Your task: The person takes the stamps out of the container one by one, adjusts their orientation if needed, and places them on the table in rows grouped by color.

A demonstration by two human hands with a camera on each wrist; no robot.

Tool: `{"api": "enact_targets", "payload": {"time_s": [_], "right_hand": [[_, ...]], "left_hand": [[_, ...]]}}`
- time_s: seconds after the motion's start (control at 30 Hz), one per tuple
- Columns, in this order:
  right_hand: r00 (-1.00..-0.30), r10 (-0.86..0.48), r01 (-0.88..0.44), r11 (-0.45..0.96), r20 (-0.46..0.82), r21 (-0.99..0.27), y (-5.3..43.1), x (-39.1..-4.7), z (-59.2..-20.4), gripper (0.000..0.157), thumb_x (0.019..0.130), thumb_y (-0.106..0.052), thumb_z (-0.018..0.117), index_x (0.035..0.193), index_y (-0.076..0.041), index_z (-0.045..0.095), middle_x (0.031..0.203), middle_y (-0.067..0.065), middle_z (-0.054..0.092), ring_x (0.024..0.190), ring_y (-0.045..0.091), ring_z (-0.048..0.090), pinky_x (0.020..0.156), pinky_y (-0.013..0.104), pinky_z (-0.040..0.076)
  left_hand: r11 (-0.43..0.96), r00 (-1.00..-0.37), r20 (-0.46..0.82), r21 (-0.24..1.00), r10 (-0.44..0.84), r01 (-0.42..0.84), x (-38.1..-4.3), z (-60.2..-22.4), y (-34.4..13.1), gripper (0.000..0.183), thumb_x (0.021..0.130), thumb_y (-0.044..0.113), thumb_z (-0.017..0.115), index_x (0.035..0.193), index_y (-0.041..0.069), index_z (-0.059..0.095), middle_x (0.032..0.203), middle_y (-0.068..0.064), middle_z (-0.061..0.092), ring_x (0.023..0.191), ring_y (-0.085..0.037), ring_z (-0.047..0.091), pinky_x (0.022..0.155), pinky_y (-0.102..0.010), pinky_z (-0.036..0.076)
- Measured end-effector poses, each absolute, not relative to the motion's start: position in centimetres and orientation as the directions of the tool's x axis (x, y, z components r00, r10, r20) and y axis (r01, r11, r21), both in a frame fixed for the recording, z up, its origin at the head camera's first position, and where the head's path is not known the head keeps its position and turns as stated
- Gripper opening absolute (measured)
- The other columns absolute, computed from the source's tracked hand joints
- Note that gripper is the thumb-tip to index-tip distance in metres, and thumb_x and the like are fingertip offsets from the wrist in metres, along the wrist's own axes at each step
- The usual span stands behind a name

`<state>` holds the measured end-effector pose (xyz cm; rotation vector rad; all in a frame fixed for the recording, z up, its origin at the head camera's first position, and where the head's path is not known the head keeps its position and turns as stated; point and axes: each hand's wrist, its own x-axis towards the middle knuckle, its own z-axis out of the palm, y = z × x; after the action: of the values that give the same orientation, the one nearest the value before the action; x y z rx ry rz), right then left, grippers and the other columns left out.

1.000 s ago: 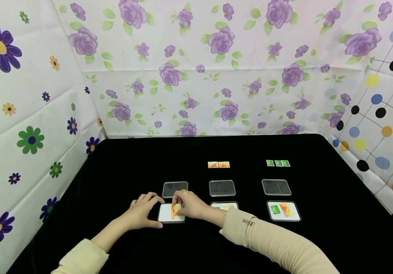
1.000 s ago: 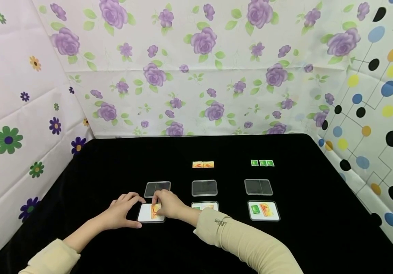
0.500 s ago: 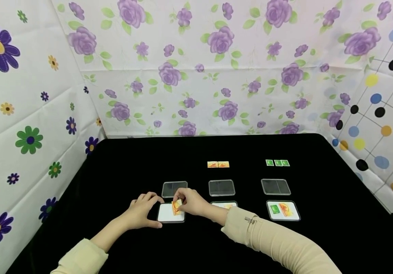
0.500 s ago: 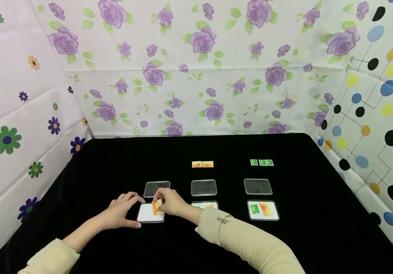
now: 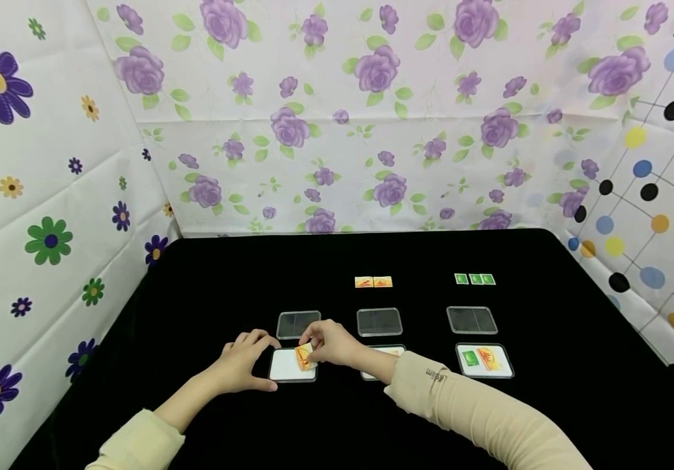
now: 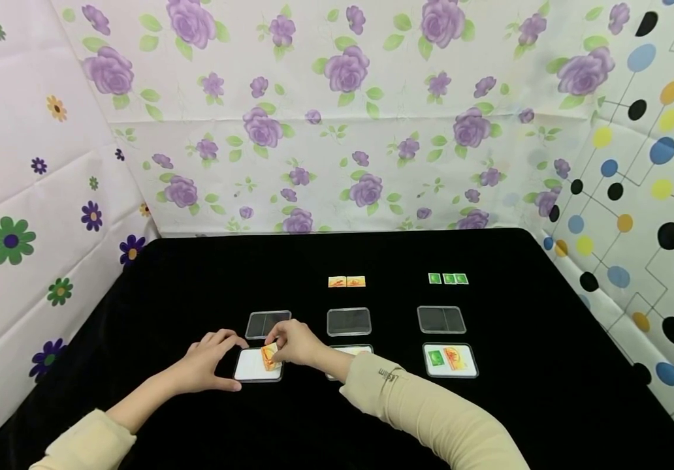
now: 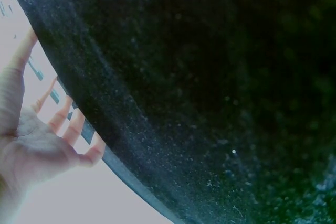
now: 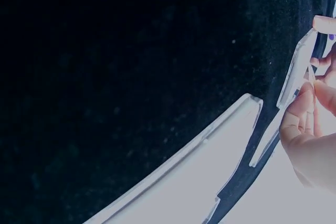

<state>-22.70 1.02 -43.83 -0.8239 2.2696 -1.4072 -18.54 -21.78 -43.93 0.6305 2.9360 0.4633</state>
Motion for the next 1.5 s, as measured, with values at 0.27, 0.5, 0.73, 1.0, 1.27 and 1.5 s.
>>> {"api": "enact_targets", "payload": {"time_s": [0.27,0.5,0.73,1.0,1.27,1.5], "right_hand": [[-0.795,-0.607,-0.295,0.380,0.005,-0.877,1.4,-22.9,-43.4,0.016,0.076,0.009,0.068,0.092,0.007,0.064,0.073,0.012,0.063,0.062,0.004,0.049,0.057,0.012,0.043],[-0.800,-0.599,-0.284,0.377,0.002,-0.881,2.0,-23.2,-43.1,0.014,0.083,0.002,0.064,0.096,0.008,0.064,0.071,0.009,0.061,0.059,0.003,0.048,0.054,0.014,0.042],[-0.770,-0.638,-0.273,0.306,0.016,-0.912,2.8,-23.3,-42.7,0.014,0.086,0.006,0.058,0.099,0.011,0.060,0.071,0.012,0.059,0.061,0.014,0.058,0.062,0.032,0.055],[-0.745,-0.661,-0.369,0.297,0.089,-0.881,3.8,-23.5,-42.3,0.014,0.085,0.009,0.059,0.098,0.013,0.060,0.077,0.024,0.061,0.065,0.029,0.065,0.065,0.039,0.057],[-0.774,-0.630,-0.349,0.345,0.061,-0.871,4.8,-23.9,-41.9,0.017,0.084,0.006,0.063,0.100,0.011,0.062,0.077,0.023,0.064,0.064,0.033,0.064,0.065,0.039,0.056],[-0.774,-0.632,-0.340,0.365,0.037,-0.867,5.8,-24.4,-41.8,0.017,0.087,0.004,0.060,0.102,0.009,0.064,0.081,0.023,0.067,0.061,0.031,0.064,0.064,0.034,0.056]], "left_hand": [[0.877,-0.916,-0.044,0.310,0.399,0.368,-18.4,-43.8,-21.7,0.068,0.064,0.039,0.084,0.119,0.013,0.055,0.131,-0.018,0.048,0.117,-0.042,0.045,0.089,-0.067,0.037],[0.881,-0.917,-0.043,0.296,0.398,0.368,-18.6,-43.8,-21.7,0.068,0.064,0.040,0.084,0.120,0.014,0.055,0.131,-0.017,0.048,0.118,-0.041,0.045,0.089,-0.066,0.037],[0.886,-0.919,-0.034,0.284,0.392,0.367,-18.6,-43.9,-21.6,0.068,0.064,0.039,0.084,0.120,0.014,0.055,0.131,-0.017,0.048,0.118,-0.042,0.045,0.089,-0.066,0.038],[0.885,-0.919,-0.043,0.293,0.392,0.363,-18.5,-43.7,-21.5,0.068,0.064,0.039,0.084,0.119,0.013,0.055,0.131,-0.017,0.048,0.118,-0.042,0.045,0.090,-0.067,0.037],[0.881,-0.919,-0.036,0.301,0.393,0.365,-18.6,-43.7,-21.5,0.067,0.064,0.038,0.084,0.120,0.014,0.055,0.132,-0.017,0.048,0.118,-0.042,0.045,0.090,-0.066,0.037],[0.870,-0.912,-0.019,0.310,0.410,0.385,-18.4,-43.9,-21.5,0.068,0.064,0.038,0.084,0.120,0.013,0.055,0.130,-0.016,0.049,0.117,-0.041,0.046,0.090,-0.067,0.037]]}}
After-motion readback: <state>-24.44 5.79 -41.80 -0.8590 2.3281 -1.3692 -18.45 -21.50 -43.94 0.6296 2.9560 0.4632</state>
